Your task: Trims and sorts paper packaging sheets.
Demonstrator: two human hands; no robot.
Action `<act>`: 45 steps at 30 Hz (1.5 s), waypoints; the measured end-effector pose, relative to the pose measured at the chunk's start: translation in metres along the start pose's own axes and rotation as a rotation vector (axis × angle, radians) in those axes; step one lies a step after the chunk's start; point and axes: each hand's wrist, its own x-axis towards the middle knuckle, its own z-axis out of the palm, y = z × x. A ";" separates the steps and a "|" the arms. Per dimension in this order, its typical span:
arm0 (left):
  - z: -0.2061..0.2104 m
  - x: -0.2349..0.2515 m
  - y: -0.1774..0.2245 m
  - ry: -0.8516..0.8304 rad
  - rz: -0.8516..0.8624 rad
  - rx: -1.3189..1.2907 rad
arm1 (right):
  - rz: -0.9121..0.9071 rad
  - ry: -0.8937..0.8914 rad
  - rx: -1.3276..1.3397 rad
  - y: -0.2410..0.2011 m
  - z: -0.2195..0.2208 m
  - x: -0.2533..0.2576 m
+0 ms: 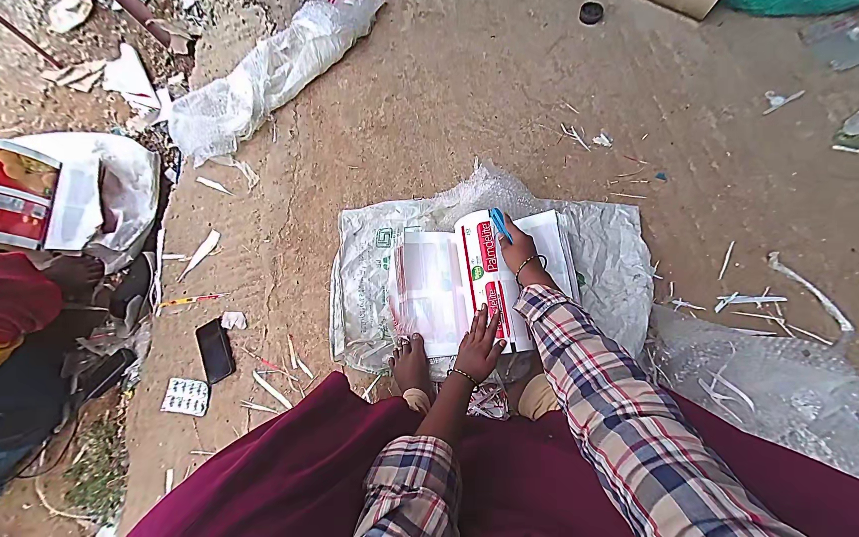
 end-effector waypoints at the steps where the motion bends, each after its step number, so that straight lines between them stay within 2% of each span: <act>1: 0.003 0.000 -0.004 0.016 0.007 0.010 | 0.002 -0.006 -0.004 0.000 0.001 0.000; 3: 0.010 0.004 -0.014 0.053 0.013 0.042 | 0.006 -0.014 -0.019 0.000 0.002 0.001; 8: 0.000 -0.001 0.000 0.000 0.003 -0.010 | 0.061 -0.009 -0.093 -0.012 0.008 -0.001; 12: -0.001 0.004 -0.002 -0.031 -0.013 -0.009 | 0.225 -0.102 -0.113 -0.041 0.002 0.007; 15: 0.002 0.001 -0.002 -0.049 -0.051 -0.004 | 0.277 -0.187 -0.174 -0.054 -0.005 0.013; 19: 0.005 0.001 -0.001 0.079 -0.208 -0.135 | 0.244 -0.261 -0.316 -0.066 -0.021 0.009; 23: 0.004 -0.001 0.003 0.030 -0.253 -0.115 | 0.249 -0.284 -0.364 -0.063 -0.026 -0.003; 31: 0.000 -0.007 0.000 0.087 -0.267 -0.151 | 0.319 -0.298 -0.394 -0.060 -0.020 -0.038; 39: -0.007 -0.007 -0.005 0.130 -0.235 -0.286 | 0.339 -0.374 -0.449 -0.047 -0.021 -0.067; 45: -0.011 -0.010 0.001 0.175 -0.223 -0.454 | 0.371 -0.410 -0.425 -0.040 -0.022 -0.113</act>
